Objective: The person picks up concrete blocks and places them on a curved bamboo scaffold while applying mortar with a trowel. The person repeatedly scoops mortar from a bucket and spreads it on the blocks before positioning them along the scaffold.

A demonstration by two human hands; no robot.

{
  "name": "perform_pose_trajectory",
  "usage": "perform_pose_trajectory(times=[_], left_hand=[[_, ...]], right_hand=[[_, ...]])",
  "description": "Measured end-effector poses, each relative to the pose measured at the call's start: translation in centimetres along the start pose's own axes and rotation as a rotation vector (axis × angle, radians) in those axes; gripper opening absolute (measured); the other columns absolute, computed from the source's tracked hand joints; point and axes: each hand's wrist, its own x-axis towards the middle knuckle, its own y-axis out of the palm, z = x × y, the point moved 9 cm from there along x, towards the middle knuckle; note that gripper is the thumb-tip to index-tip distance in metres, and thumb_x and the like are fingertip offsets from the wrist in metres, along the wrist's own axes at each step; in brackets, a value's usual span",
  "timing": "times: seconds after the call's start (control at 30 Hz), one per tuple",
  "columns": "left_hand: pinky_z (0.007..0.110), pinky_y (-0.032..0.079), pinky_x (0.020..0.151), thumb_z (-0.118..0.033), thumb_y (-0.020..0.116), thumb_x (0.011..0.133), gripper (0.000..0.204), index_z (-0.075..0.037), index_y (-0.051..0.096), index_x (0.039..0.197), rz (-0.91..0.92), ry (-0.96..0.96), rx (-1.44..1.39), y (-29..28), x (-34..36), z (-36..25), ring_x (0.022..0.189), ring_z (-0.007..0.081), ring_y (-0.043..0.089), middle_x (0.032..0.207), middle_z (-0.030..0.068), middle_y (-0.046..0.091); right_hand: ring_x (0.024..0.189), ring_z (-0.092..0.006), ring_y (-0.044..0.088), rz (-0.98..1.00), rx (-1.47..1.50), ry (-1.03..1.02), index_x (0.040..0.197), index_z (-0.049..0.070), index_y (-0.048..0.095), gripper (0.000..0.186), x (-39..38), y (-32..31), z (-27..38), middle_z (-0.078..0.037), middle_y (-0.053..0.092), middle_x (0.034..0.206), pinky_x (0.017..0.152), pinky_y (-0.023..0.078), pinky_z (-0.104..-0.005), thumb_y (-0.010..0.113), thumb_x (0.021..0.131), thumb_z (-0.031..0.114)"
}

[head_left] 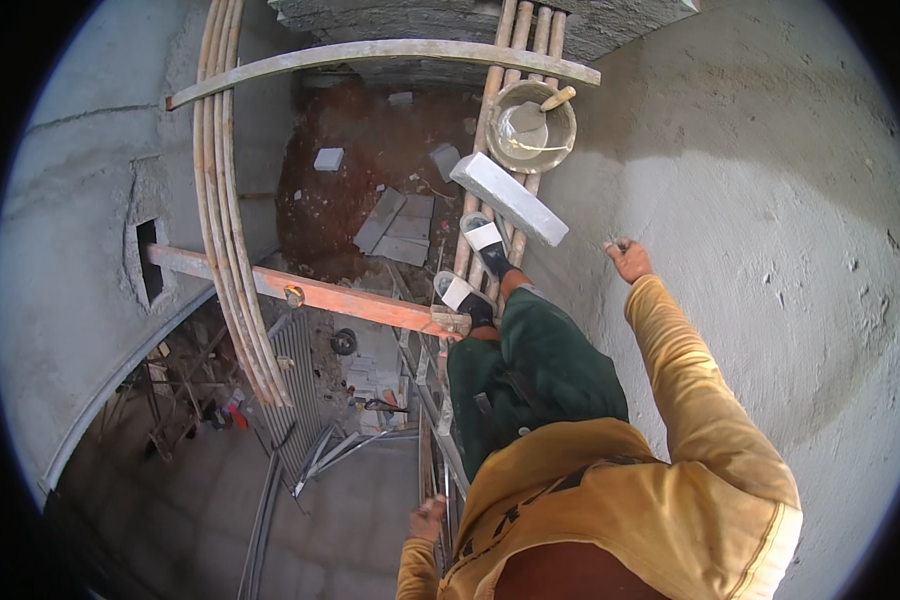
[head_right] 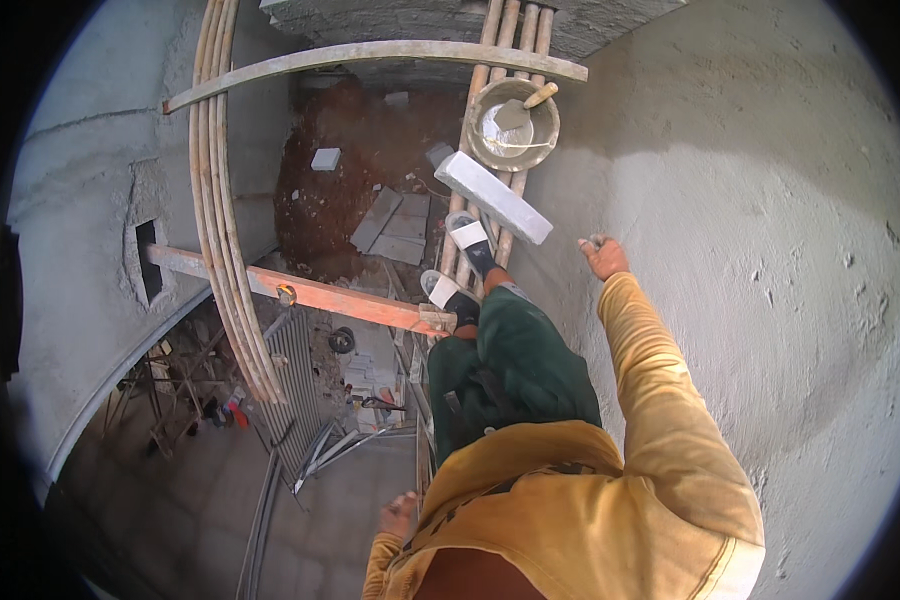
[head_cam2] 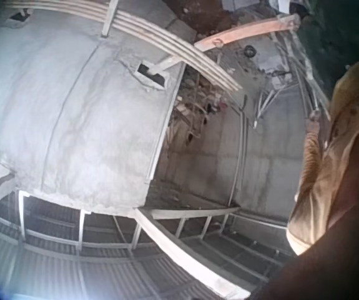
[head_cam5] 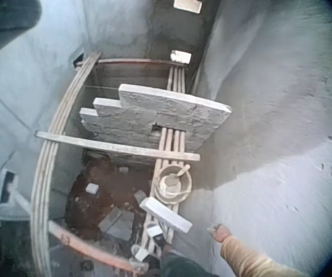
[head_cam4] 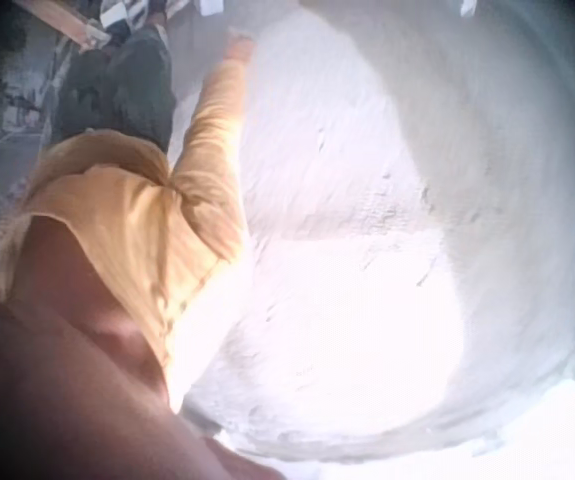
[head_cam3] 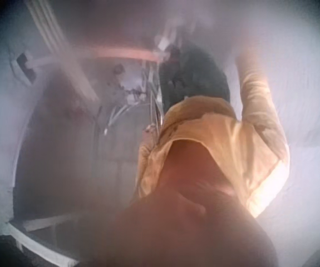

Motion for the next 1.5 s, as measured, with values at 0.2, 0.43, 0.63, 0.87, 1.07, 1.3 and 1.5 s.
perform_pose_trajectory(times=[0.2,0.43,0.63,0.87,1.07,1.3,1.5], left_hand=[[0.032,0.051,0.082,-0.029,0.063,0.097,0.031,0.001,0.070,0.100,-0.225,0.200,-0.198,-0.2,6.9,-13.1,0.088,0.0143,0.064,0.091,0.0077,0.071],[0.037,0.049,0.094,-0.029,0.065,0.094,0.031,-0.002,0.069,0.107,-0.135,0.300,-0.026,6.3,20.3,-21.8,0.106,0.0313,0.066,0.110,0.0186,0.069],[0.050,0.038,0.105,-0.034,0.067,0.090,0.039,-0.005,0.065,0.116,-0.286,0.676,0.545,10.0,34.9,-35.1,0.119,0.0355,0.056,0.121,0.0158,0.064],[0.056,0.014,0.118,-0.029,0.058,0.091,0.061,-0.013,0.039,0.147,-0.297,1.453,1.183,23.5,46.5,-56.7,0.144,0.0344,0.027,0.150,0.0132,0.039],[0.054,0.018,0.117,-0.024,0.052,0.094,0.064,-0.011,0.030,0.152,-0.126,1.305,1.636,29.0,51.9,-58.3,0.141,0.0343,0.031,0.152,0.0116,0.036],[0.049,0.027,0.111,-0.022,0.050,0.097,0.047,-0.014,0.048,0.143,-0.133,1.373,1.774,31.2,53.5,-59.4,0.131,0.0286,0.042,0.144,0.0085,0.044],[0.047,0.030,0.107,-0.023,0.052,0.095,0.038,-0.017,0.056,0.133,-0.002,1.285,1.731,32.3,55.2,-58.3,0.123,0.0266,0.046,0.124,0.0050,0.054]], right_hand=[[0.127,-0.0353,0.053,0.104,-0.139,-0.077,0.138,0.002,0.050,0.066,5.7,6.4,3.4,-0.023,0.054,0.137,0.108,0.042,-0.0431,0.067,0.089,0.043],[0.129,-0.0401,0.047,0.015,-0.340,-0.279,0.142,0.001,0.042,0.090,17.7,16.9,9.4,-0.024,0.049,0.138,0.107,0.040,-0.0466,0.080,0.074,0.047],[0.131,-0.0378,0.042,0.036,-0.317,-0.328,0.150,0.003,0.029,0.101,23.1,22.1,12.5,-0.022,0.044,0.142,0.110,0.033,-0.0470,0.080,0.074,0.046],[0.136,-0.0397,0.037,-0.007,-0.170,-0.471,0.150,-0.003,0.024,0.095,22.7,22.9,11.0,-0.026,0.040,0.145,0.114,0.027,-0.0467,0.076,0.079,0.033],[0.138,-0.0407,0.033,-0.511,0.087,-0.608,0.148,0.000,0.030,0.084,18.6,13.9,12.1,-0.025,0.038,0.147,0.116,0.024,-0.0469,0.073,0.080,0.025],[0.118,-0.0343,0.053,-0.490,0.046,-0.789,0.121,0.006,0.061,0.045,20.6,6.1,19.5,-0.019,0.059,0.121,0.109,0.033,-0.0462,0.071,0.079,0.019],[0.092,-0.0356,0.059,-0.298,0.197,-0.783,0.100,0.002,0.067,0.019,23.3,4.2,19.2,-0.018,0.064,0.092,0.086,0.045,-0.0435,0.062,0.091,0.018]])
